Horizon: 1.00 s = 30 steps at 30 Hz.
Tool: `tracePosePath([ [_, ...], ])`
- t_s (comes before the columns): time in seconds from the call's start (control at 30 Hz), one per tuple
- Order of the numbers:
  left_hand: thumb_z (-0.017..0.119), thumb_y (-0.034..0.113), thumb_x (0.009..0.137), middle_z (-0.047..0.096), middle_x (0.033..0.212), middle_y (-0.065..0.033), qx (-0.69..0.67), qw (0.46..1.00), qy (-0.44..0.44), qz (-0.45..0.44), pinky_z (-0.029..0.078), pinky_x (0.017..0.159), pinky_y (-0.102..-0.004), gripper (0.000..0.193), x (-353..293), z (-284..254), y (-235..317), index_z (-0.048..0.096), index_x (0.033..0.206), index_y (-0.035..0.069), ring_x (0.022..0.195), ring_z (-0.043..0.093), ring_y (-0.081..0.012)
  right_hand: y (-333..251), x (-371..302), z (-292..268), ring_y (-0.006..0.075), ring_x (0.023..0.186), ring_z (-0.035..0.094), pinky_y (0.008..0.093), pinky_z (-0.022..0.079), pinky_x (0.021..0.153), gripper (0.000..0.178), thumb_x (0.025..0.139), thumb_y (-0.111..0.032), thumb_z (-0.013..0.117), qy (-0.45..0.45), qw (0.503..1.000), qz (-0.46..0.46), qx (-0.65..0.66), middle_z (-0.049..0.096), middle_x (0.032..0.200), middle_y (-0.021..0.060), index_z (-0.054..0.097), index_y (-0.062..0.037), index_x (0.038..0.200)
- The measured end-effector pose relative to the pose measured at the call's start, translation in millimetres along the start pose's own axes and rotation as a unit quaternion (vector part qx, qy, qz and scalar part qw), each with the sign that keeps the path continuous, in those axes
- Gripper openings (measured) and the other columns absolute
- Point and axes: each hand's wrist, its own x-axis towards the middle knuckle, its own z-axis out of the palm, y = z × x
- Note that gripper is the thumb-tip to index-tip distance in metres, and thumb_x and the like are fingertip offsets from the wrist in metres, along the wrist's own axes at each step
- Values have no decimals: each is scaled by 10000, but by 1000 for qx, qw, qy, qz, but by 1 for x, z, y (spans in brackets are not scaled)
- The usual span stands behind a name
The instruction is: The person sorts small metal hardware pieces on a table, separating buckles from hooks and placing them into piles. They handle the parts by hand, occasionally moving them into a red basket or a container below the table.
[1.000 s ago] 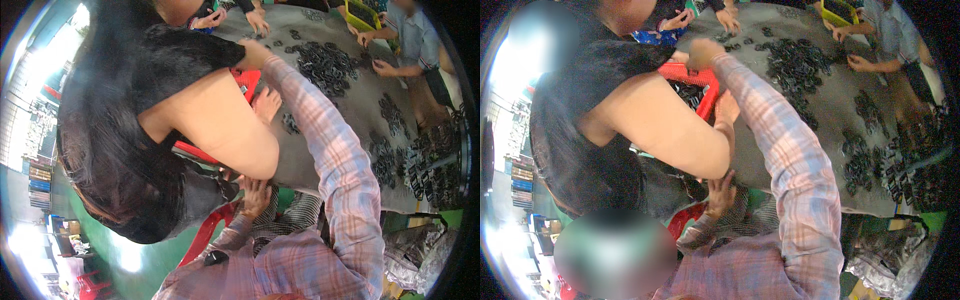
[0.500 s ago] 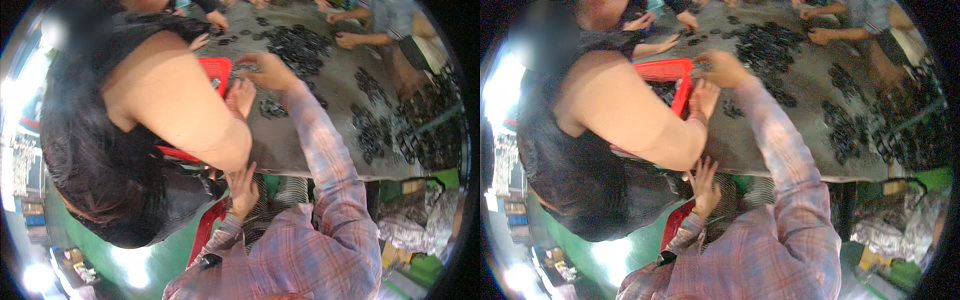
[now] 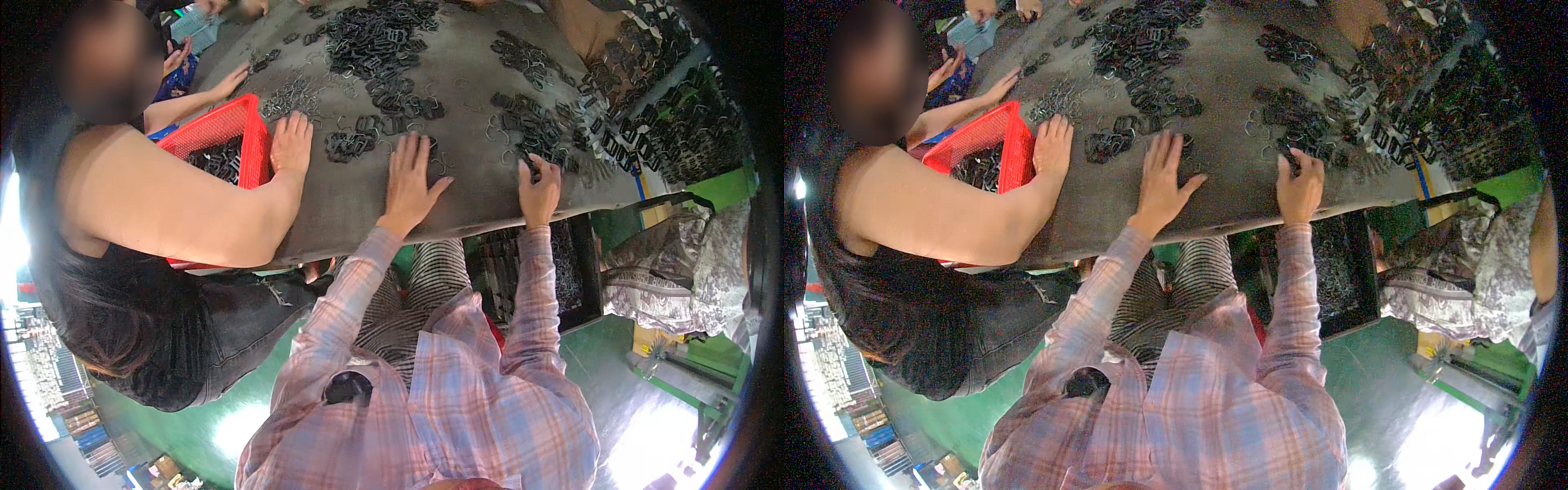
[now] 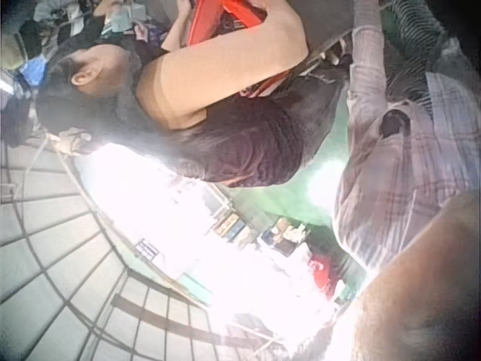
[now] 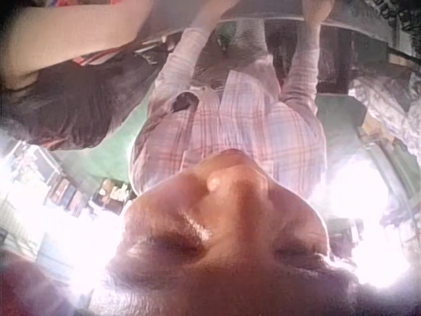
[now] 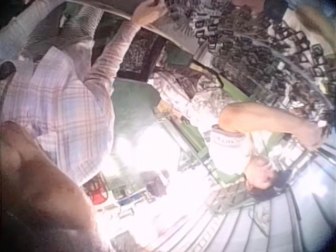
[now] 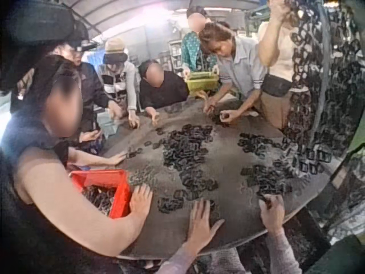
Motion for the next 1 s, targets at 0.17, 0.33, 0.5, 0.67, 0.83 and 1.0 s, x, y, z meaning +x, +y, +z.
tracePosePath([
  [0.17,653,121,802,495,1253,-187,6,999,15,-38,354,982,-462,546,30,27,-2,450,1300,30,1157,425,-380,-11,21,21,319,991,519,431,448,817,289,788,-261,685,37,999,-21,-10,541,1044,123,627,-110,1027],
  [0.33,662,-83,685,538,970,-146,-119,989,50,-76,442,821,-414,544,57,-3,-17,544,1190,80,907,539,-309,-54,26,52,312,977,530,402,451,840,233,790,-141,663,43,991,-110,70,551,1036,99,621,-112,1017],
  [0.5,577,-149,710,580,937,-118,-70,994,88,7,490,709,-346,475,69,-32,-16,587,1124,82,834,599,-283,-109,35,104,295,1073,492,425,423,882,375,779,-216,688,-47,977,-200,55,546,1088,86,590,-106,1124],
  [0.67,587,-100,791,636,952,-71,-317,926,126,-159,503,779,-293,294,60,-50,-47,621,1058,17,862,627,-186,-120,53,140,305,1174,428,456,395,916,518,752,-325,709,-212,960,-179,-26,506,1224,113,557,-107,1196],
  [0.83,562,74,845,603,889,-26,-681,636,112,-345,488,709,-281,280,43,-72,-93,583,1117,13,821,568,-110,-90,77,152,341,964,562,416,456,850,465,736,-227,726,-260,959,-85,72,609,1078,143,591,-104,1163],
  [1.0,663,188,749,592,839,-48,-347,866,105,-345,455,677,-281,337,40,-93,-85,629,1032,9,778,562,-150,-89,85,132,237,817,620,325,493,765,451,760,-190,717,-251,923,34,290,644,1063,114,601,-86,1183],
])
